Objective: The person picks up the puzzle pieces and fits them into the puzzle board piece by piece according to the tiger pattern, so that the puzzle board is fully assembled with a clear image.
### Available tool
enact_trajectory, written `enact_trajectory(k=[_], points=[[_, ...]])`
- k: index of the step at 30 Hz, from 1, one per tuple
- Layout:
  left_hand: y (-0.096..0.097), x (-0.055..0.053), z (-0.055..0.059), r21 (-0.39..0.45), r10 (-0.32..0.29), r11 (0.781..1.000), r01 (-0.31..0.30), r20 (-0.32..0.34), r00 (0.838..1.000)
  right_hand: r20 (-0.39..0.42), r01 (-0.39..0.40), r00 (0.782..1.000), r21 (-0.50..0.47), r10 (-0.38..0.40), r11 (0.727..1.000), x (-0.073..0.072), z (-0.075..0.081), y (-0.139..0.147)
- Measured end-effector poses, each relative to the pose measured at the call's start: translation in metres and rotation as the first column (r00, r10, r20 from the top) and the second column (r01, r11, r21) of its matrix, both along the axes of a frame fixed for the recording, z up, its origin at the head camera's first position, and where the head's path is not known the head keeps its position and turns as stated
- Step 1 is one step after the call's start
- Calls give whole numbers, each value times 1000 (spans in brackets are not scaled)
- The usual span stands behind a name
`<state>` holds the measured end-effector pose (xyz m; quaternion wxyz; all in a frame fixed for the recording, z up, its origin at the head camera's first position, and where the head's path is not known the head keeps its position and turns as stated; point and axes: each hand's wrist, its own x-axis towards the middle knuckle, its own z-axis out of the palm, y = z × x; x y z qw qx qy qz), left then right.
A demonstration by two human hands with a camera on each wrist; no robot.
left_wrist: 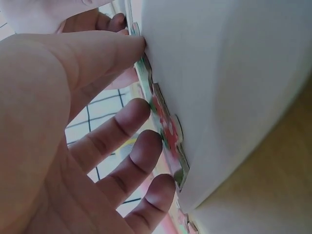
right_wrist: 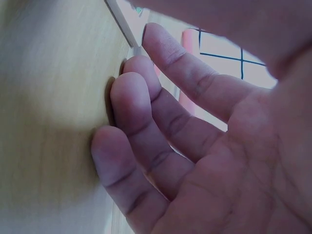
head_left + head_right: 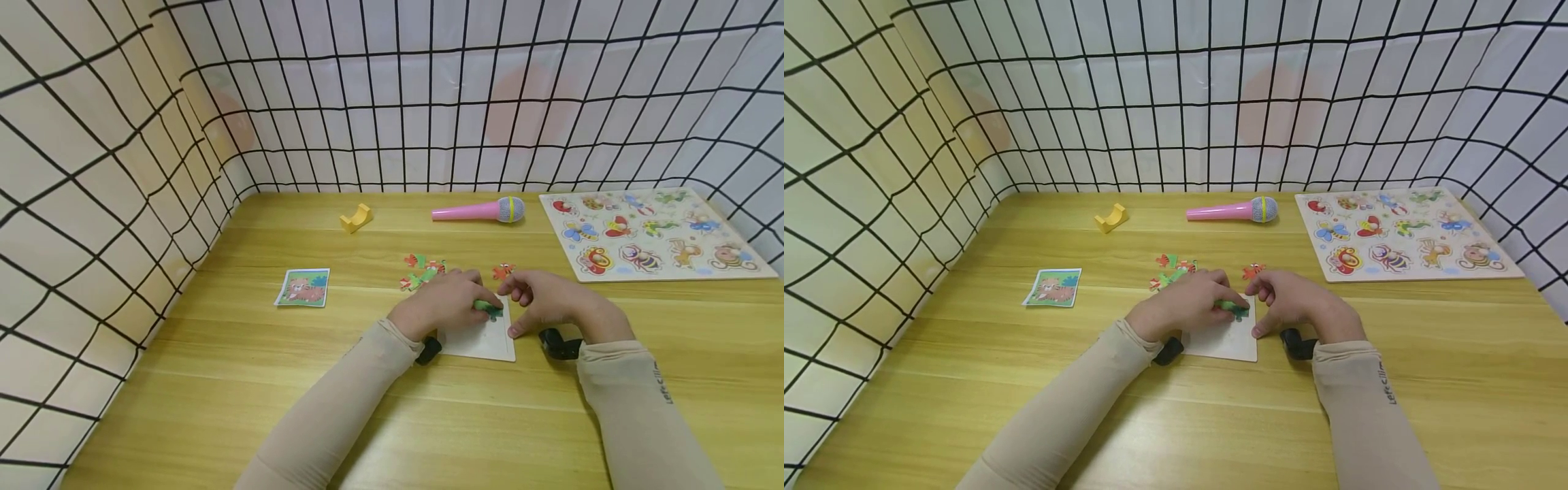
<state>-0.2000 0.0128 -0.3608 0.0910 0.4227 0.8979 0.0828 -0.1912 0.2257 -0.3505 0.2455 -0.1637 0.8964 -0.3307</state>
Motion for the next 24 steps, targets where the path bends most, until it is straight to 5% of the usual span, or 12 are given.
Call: enact_trajectory(k=[6,11,17,24], points=[[-13,-8,3,140,-20,990,-3,164,986,4,12,1000,8,-12,1000,0,0,0],[-34,-21,9,206,72,969,-135,286,956,-9,12,1000,19,-12,1000,0,-1,0],[-59,-34,16,225,194,938,-263,288,938,-8,16,1000,24,-16,1000,0,-1,-1],[-72,-43,14,227,255,920,-319,269,929,-5,15,1000,11,-15,1000,0,-2,-1]])
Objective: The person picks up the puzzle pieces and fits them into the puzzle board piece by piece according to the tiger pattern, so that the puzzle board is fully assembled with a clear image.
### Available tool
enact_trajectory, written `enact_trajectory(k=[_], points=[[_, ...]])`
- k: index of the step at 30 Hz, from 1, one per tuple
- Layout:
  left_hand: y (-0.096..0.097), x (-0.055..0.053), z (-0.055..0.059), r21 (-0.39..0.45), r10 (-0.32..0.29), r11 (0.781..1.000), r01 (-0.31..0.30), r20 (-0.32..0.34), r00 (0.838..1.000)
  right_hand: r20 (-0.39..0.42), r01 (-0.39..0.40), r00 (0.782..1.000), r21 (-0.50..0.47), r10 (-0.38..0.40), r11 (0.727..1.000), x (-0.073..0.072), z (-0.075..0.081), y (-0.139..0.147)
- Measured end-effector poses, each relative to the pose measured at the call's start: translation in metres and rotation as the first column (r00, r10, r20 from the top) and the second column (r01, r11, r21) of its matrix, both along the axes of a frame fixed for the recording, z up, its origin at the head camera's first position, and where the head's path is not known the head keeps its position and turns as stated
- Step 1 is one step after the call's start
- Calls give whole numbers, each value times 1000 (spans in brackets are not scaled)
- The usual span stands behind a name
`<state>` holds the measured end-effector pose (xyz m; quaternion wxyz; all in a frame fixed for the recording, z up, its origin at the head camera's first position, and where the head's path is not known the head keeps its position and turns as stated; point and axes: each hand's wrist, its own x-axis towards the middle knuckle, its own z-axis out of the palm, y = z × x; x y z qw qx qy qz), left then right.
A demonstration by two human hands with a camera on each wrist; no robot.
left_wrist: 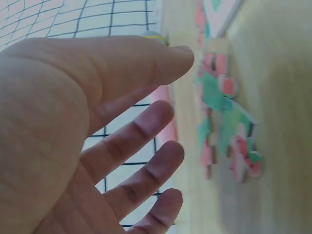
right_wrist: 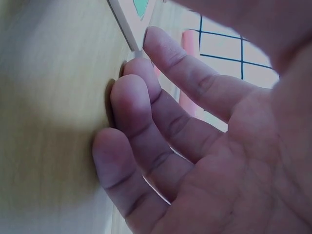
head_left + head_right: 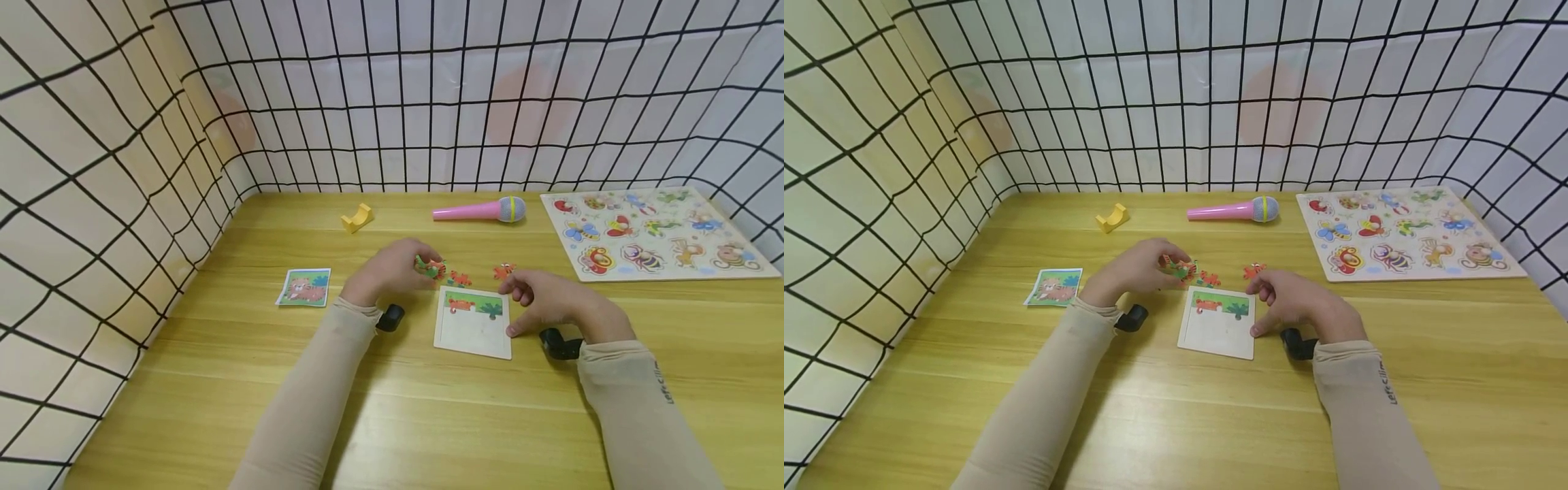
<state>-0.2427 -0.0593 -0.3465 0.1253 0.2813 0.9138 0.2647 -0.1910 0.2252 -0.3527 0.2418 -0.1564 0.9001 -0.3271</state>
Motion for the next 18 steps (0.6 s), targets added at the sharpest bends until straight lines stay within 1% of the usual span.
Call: enact_trajectory(k=[4,9,14,18], points=[[0,-1,-6,-32,11,999,-12,-38,999,-3,-1,1000,-4,1,1000,0,0,1],[0,-1,-13,-98,34,994,-43,-93,995,-9,-9,1000,-6,9,1000,0,-1,1],[4,0,-18,-174,53,982,-74,-121,991,-10,-9,1000,-2,9,1000,0,-2,1],[10,1,-21,-234,74,966,-109,-152,986,-16,-12,1000,0,12,1000,-1,-3,0]])
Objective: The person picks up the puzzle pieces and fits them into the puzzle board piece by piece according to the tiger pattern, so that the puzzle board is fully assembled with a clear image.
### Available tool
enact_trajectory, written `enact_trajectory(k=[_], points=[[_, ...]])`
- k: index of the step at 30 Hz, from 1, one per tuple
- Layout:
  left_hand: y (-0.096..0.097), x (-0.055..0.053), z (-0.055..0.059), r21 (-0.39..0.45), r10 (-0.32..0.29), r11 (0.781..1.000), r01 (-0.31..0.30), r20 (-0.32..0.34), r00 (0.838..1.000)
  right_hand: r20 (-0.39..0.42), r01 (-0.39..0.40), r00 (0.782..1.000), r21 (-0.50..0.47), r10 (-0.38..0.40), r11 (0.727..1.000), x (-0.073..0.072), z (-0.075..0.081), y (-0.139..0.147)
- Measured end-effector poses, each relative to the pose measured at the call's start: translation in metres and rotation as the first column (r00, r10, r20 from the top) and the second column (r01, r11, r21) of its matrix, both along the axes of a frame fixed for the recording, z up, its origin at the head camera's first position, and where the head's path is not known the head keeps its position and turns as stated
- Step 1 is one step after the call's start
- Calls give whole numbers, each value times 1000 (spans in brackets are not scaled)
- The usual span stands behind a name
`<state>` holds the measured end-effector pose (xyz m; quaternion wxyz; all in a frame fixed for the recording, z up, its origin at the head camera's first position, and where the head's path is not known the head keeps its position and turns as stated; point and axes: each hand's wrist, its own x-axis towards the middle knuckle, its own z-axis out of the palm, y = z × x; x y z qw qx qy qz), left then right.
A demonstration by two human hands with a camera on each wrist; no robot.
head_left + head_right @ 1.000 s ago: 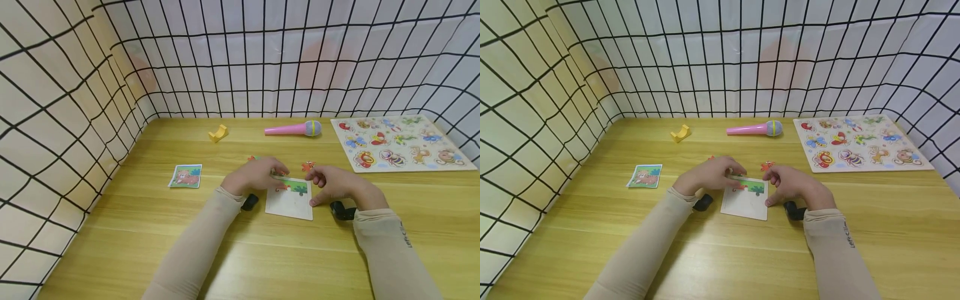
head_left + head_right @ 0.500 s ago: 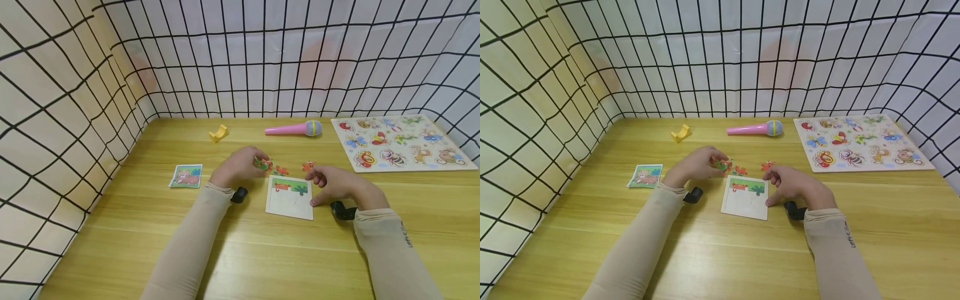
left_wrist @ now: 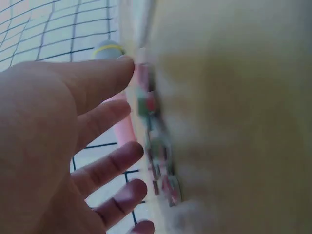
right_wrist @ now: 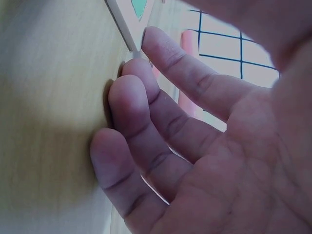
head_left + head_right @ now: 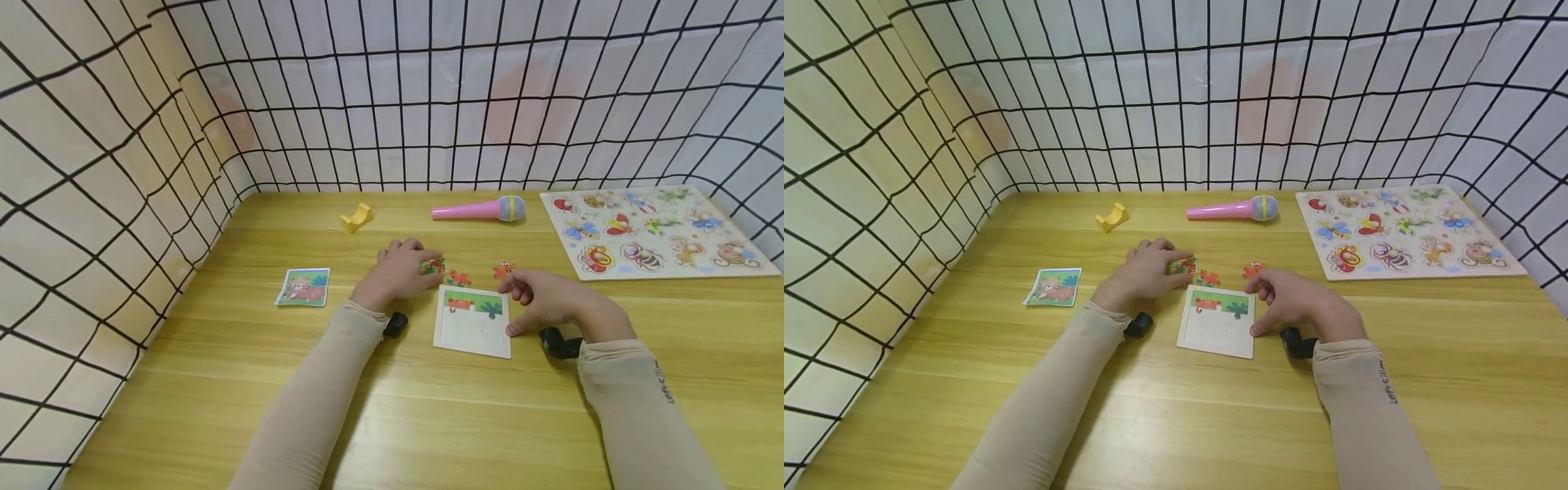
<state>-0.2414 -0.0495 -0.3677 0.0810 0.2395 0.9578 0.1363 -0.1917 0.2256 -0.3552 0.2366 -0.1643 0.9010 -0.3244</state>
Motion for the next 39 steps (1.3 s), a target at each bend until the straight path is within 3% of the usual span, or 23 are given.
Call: enact_trajectory(k=[10,20,24,29,39], points=[[11,5,-2,-15,73,997,-74,-77,994,-10,-5,1000,0,5,1000,1,2,-1],[16,7,-3,16,37,999,-37,-33,999,-5,-3,1000,-10,3,1000,1,1,-1],[17,8,-2,28,50,998,-49,-30,998,-8,-5,1000,-9,4,1000,1,1,-1],[18,6,-3,117,87,990,-83,-28,996,-13,-10,1000,-5,10,1000,1,1,-1],[17,3,1,342,119,936,-89,-70,990,-5,-10,1000,-1,10,1000,1,2,0]])
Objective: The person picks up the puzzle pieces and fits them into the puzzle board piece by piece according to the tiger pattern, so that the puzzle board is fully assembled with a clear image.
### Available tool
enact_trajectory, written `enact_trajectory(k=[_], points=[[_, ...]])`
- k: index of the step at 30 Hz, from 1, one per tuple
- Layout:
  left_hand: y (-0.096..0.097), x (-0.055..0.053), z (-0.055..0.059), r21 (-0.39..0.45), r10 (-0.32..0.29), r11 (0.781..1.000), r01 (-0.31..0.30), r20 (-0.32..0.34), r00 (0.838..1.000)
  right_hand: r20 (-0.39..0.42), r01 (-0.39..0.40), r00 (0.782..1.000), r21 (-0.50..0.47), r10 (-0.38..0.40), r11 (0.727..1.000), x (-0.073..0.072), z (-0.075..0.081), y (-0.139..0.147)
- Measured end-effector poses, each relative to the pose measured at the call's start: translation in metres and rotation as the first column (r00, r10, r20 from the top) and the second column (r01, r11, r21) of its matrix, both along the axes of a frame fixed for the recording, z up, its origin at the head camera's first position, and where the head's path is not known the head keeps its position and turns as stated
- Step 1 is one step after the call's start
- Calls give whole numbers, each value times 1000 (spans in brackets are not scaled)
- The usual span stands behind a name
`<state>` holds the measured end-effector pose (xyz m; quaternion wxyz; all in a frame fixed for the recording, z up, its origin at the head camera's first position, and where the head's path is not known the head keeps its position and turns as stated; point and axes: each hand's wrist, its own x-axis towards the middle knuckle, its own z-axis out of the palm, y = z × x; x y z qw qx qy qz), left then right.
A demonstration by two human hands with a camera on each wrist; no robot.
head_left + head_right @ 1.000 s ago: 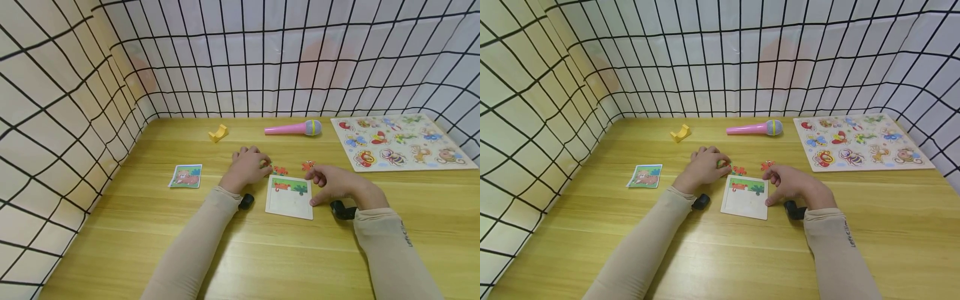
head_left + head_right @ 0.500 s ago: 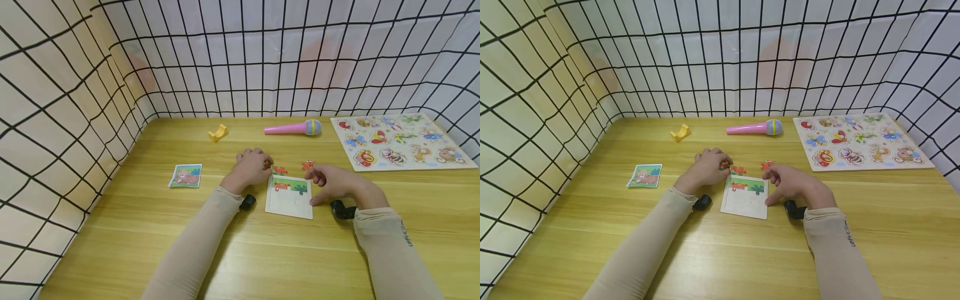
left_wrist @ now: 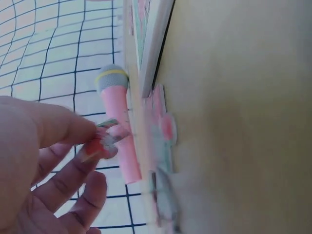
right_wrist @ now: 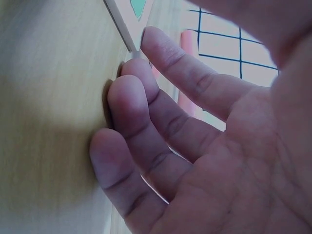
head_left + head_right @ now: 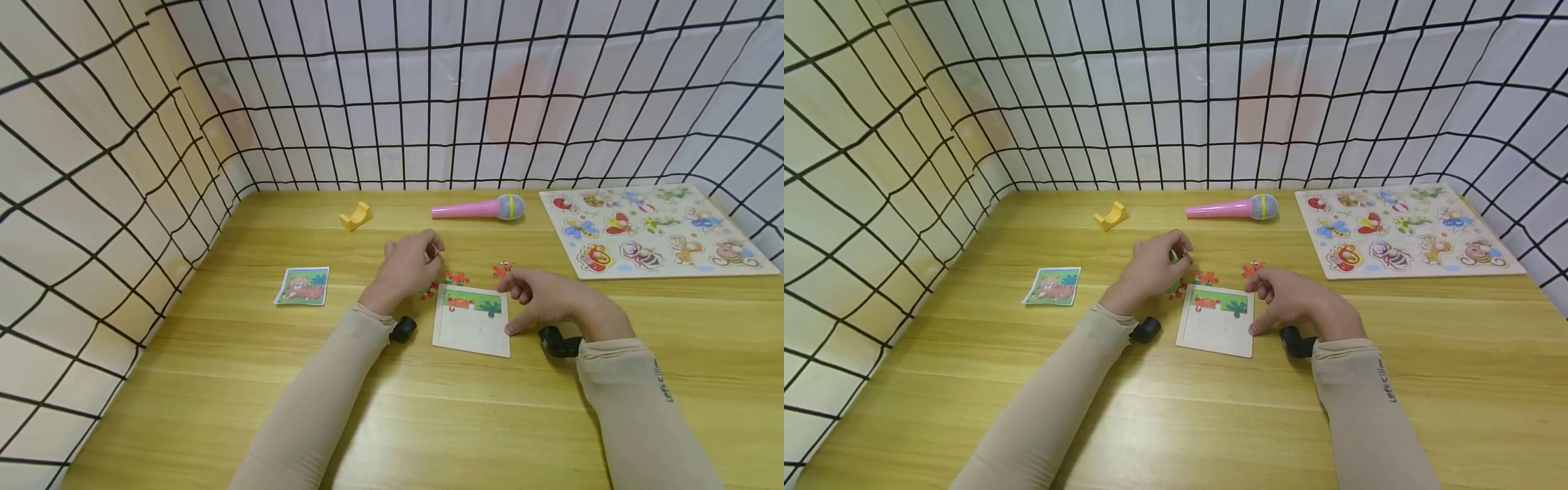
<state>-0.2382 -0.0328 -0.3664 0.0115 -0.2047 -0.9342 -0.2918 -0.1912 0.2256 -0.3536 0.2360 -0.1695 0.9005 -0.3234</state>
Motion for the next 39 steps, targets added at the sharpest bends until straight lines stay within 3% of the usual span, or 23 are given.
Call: enact_trajectory(k=[6,11,22,26,34,39], points=[[-1,1,7,44,-60,997,60,-9,998,-2,3,1000,0,-3,1000,1,0,-1],[-1,2,10,49,-112,993,110,35,993,6,6,1000,-2,-6,1000,1,2,-1],[-3,3,10,160,-160,977,143,103,982,11,5,1000,-2,-5,1000,0,1,-1],[-2,5,11,145,-206,972,187,129,970,5,1,1000,1,-1,1000,0,1,0],[0,6,12,117,-199,976,183,152,968,19,19,1000,12,-19,1000,0,0,0],[1,6,12,41,-219,976,216,172,960,15,12,1000,2,-13,1000,-1,-1,0]])
